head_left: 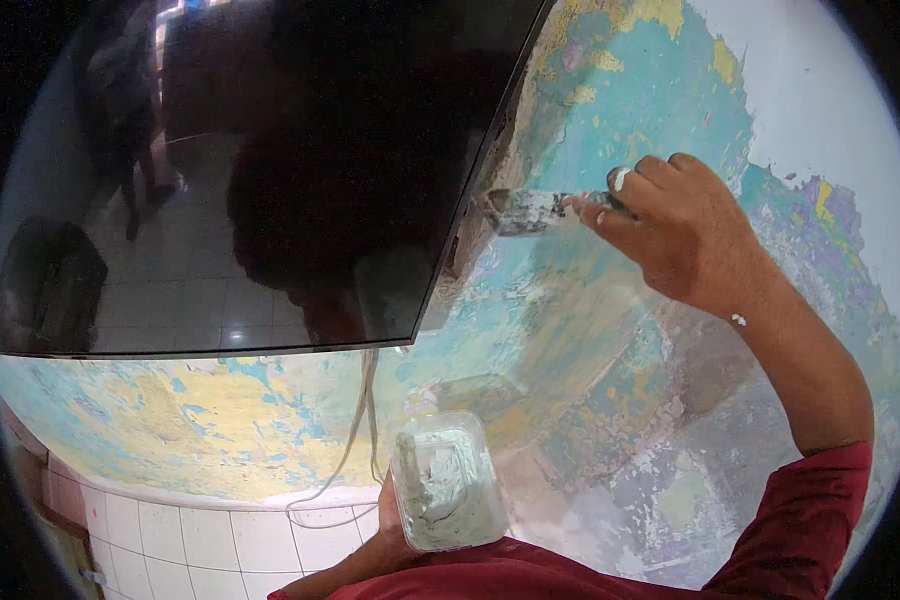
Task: The person applies wall putty to a wall with peeling paint using a putty knife, smoothing the putty over the damaged area.
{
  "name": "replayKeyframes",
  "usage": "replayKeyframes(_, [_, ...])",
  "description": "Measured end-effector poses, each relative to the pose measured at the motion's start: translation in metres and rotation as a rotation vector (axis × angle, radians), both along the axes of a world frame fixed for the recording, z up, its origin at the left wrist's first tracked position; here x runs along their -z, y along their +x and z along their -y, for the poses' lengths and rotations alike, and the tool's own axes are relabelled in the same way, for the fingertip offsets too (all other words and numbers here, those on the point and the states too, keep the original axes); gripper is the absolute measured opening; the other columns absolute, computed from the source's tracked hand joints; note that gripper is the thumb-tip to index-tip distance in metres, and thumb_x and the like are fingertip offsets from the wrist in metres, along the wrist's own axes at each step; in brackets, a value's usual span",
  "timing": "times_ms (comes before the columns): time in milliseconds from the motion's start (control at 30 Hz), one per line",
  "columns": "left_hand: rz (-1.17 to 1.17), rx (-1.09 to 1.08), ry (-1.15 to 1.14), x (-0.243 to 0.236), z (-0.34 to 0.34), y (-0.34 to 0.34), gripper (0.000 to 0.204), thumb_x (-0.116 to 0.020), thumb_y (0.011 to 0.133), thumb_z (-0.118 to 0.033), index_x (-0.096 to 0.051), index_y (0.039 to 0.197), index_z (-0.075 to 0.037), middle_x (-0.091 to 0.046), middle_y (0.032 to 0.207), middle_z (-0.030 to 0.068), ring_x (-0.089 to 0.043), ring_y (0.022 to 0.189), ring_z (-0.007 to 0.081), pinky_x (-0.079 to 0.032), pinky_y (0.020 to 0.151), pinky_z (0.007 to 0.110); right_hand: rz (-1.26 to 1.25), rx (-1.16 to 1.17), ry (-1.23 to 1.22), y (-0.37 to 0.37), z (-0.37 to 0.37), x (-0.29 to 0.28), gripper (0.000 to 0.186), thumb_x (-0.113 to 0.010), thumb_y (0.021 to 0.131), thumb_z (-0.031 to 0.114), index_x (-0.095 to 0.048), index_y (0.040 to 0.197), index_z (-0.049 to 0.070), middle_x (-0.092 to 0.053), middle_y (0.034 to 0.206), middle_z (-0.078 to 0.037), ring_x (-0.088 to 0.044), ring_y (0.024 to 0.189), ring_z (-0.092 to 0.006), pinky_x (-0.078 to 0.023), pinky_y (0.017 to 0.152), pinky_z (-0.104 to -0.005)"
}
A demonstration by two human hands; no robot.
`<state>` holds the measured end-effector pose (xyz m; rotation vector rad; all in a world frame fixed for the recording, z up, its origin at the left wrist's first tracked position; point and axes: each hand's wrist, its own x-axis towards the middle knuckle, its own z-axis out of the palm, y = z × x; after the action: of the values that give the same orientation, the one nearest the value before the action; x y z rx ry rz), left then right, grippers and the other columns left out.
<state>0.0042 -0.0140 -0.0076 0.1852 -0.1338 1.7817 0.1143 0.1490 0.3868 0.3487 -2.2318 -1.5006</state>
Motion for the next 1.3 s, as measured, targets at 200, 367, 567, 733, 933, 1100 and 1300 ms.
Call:
replayKeyframes(200, [-0.126, -0.077, -0.183, -0.008, 0.001, 0.0, 0.073, -0.032, 0.101, -0.061, -0.043, 0.149, -0.006, -0.054, 0.142, 0.0189, -0.054, 0.129, 0.0375, -0.043, 0.11, 0.055, -0.127, -0.021, 0.141, 0.003, -0.003, -0.028, 0.037, -0.07, 0.077, 0.001, -0.07, 0.111, 0.013, -0.06, 0.087, -0.006, -0.061, 0.084, -0.0243, -0.049, 0.07, -0.0405])
replayKeyframes(367, [-0.094, -0.04, -0.216, -0.005, -0.004, -0.001, 0.07, -0.031, 0.102, -0.058, -0.043, 0.149, -0.007, -0.053, 0.143, 0.0176, -0.054, 0.128, 0.0385, -0.042, 0.11, 0.055, -0.203, 0.037, 0.177, 0.013, -0.004, -0.047, 0.042, -0.07, 0.076, -0.003, -0.07, 0.114, 0.015, -0.064, 0.094, -0.007, -0.064, 0.09, -0.0246, -0.052, 0.076, -0.0403])
replayKeyframes(567, [-0.123, -0.201, -0.174, 0.008, -0.01, 0.003, 0.06, -0.038, 0.105, -0.046, -0.042, 0.148, -0.003, -0.054, 0.14, 0.0192, -0.056, 0.127, 0.035, -0.046, 0.108, 0.051, -0.361, 0.183, 0.172, 0.026, -0.015, -0.063, 0.039, -0.068, 0.083, -0.001, -0.072, 0.117, 0.015, -0.067, 0.096, -0.007, -0.066, 0.09, -0.0245, -0.055, 0.078, -0.0399])
replayKeyframes(733, [-0.189, -0.193, -0.154, 0.005, -0.01, -0.002, 0.06, -0.04, 0.105, -0.045, -0.042, 0.147, -0.002, -0.056, 0.139, 0.0194, -0.058, 0.124, 0.0341, -0.049, 0.106, 0.049, -0.483, 0.257, -0.088, 0.036, -0.006, -0.06, 0.033, -0.067, 0.087, 0.004, -0.072, 0.118, 0.013, -0.068, 0.094, -0.008, -0.067, 0.084, -0.0256, -0.055, 0.075, -0.0396])
replayKeyframes(933, [-0.106, -0.074, -0.148, 0.006, -0.014, -0.004, 0.064, -0.036, 0.104, -0.053, -0.045, 0.146, -0.005, -0.056, 0.139, 0.0172, -0.056, 0.126, 0.0359, -0.046, 0.107, 0.052, -0.393, 0.067, -0.23, 0.024, -0.003, -0.054, 0.027, -0.063, 0.093, 0.014, -0.071, 0.118, 0.01, -0.067, 0.09, -0.011, -0.067, 0.082, -0.03, -0.055, 0.075, -0.0435])
replayKeyframes(1100, [-0.144, -0.088, -0.17, 0.006, -0.013, -0.005, 0.067, -0.034, 0.103, -0.056, -0.044, 0.148, -0.007, -0.052, 0.143, 0.0168, -0.053, 0.13, 0.0365, -0.043, 0.11, 0.054, -0.452, 0.056, -0.271, 0.016, -0.014, -0.05, 0.029, -0.062, 0.094, 0.018, -0.07, 0.12, 0.01, -0.068, 0.093, -0.015, -0.068, 0.084, -0.0334, -0.055, 0.078, -0.046])
replayKeyframes(1300, [-0.228, -0.153, -0.187, 0.004, -0.017, -0.014, 0.087, -0.046, 0.092, -0.067, -0.036, 0.15, -0.004, -0.052, 0.14, 0.025, -0.054, 0.125, 0.0457, -0.045, 0.105, 0.061, -0.447, 0.236, -0.47, 0.022, -0.01, -0.011, 0.025, -0.064, 0.092, 0.013, -0.069, 0.115, 0.006, -0.066, 0.086, -0.019, -0.068, 0.082, -0.0358, -0.055, 0.075, -0.0484])
